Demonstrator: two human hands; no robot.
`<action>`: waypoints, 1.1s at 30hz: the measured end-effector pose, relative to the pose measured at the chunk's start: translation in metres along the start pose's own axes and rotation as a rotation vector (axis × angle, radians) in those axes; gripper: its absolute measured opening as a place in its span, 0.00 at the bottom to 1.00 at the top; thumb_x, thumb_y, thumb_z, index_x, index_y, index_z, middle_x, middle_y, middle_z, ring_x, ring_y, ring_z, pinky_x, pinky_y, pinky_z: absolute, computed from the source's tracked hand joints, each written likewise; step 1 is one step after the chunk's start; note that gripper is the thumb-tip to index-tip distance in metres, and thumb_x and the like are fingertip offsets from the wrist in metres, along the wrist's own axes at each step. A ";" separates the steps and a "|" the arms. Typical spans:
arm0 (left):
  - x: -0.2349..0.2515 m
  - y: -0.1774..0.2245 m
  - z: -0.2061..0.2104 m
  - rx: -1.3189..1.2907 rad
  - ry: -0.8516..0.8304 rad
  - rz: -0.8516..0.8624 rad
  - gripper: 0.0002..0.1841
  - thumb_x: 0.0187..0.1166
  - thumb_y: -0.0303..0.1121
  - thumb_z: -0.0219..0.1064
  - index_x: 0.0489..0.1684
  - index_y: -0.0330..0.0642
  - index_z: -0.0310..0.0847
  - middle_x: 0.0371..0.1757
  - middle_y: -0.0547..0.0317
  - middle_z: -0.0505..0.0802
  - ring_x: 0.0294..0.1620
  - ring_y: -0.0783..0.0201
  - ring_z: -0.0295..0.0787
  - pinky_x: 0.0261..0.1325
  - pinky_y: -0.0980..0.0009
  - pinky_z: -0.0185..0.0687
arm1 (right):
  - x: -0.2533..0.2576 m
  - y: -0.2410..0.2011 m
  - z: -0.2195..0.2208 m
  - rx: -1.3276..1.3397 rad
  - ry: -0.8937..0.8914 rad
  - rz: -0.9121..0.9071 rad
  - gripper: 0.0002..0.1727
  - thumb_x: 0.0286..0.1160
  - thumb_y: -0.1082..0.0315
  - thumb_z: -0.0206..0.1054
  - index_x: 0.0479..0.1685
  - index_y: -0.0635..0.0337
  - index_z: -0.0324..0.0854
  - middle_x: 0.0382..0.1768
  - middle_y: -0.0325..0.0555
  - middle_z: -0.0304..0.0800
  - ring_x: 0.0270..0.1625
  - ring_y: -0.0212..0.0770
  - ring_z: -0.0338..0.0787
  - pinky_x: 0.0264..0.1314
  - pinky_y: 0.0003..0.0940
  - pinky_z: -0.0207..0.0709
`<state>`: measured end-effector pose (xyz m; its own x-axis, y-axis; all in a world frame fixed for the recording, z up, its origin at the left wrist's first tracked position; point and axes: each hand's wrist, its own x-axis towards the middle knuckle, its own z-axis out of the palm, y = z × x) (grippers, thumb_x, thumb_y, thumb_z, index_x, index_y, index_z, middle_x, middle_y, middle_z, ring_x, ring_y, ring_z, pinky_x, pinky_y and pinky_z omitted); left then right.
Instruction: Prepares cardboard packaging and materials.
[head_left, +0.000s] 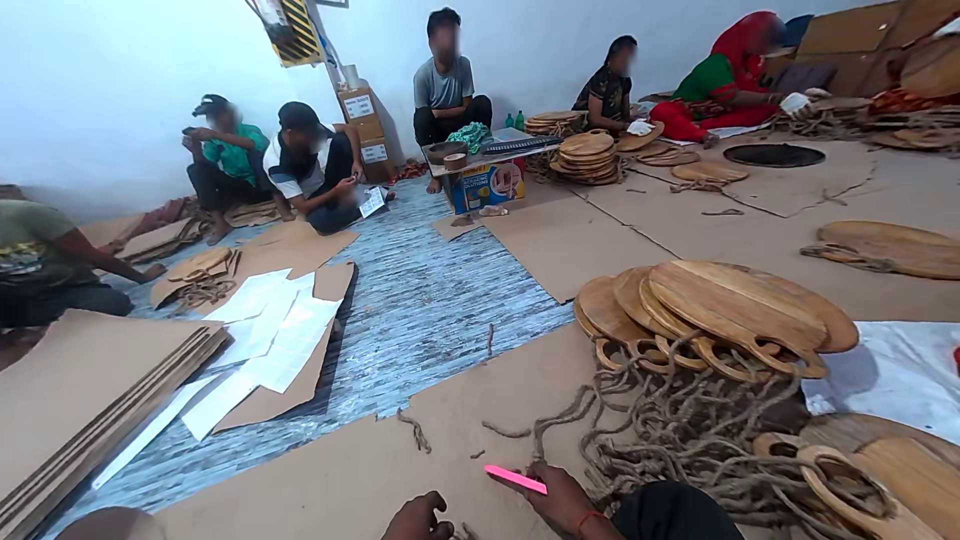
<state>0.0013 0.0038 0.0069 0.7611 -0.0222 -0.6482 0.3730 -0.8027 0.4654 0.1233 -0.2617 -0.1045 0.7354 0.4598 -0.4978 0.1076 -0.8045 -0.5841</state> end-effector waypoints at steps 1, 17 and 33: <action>0.000 -0.001 0.000 0.000 0.001 0.003 0.25 0.91 0.42 0.61 0.78 0.32 0.75 0.64 0.35 0.91 0.67 0.40 0.89 0.76 0.41 0.77 | 0.000 0.000 0.000 -0.001 0.000 0.001 0.22 0.80 0.54 0.68 0.66 0.57 0.85 0.58 0.58 0.93 0.64 0.57 0.91 0.68 0.60 0.79; 0.000 0.001 0.000 0.014 -0.014 -0.011 0.26 0.91 0.43 0.60 0.79 0.33 0.74 0.65 0.35 0.91 0.68 0.40 0.89 0.77 0.42 0.77 | 0.001 0.002 0.002 -0.006 -0.002 0.004 0.22 0.80 0.53 0.68 0.66 0.57 0.84 0.58 0.58 0.92 0.64 0.57 0.91 0.67 0.60 0.79; 0.003 -0.003 0.002 0.002 -0.004 -0.004 0.26 0.91 0.43 0.61 0.79 0.33 0.74 0.64 0.36 0.91 0.67 0.41 0.90 0.76 0.42 0.77 | 0.004 0.004 0.003 -0.004 -0.002 -0.005 0.23 0.80 0.53 0.68 0.67 0.56 0.85 0.59 0.57 0.92 0.64 0.57 0.90 0.69 0.60 0.79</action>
<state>0.0015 0.0048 0.0023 0.7575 -0.0214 -0.6525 0.3750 -0.8038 0.4618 0.1244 -0.2620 -0.1102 0.7335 0.4647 -0.4960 0.1144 -0.8038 -0.5839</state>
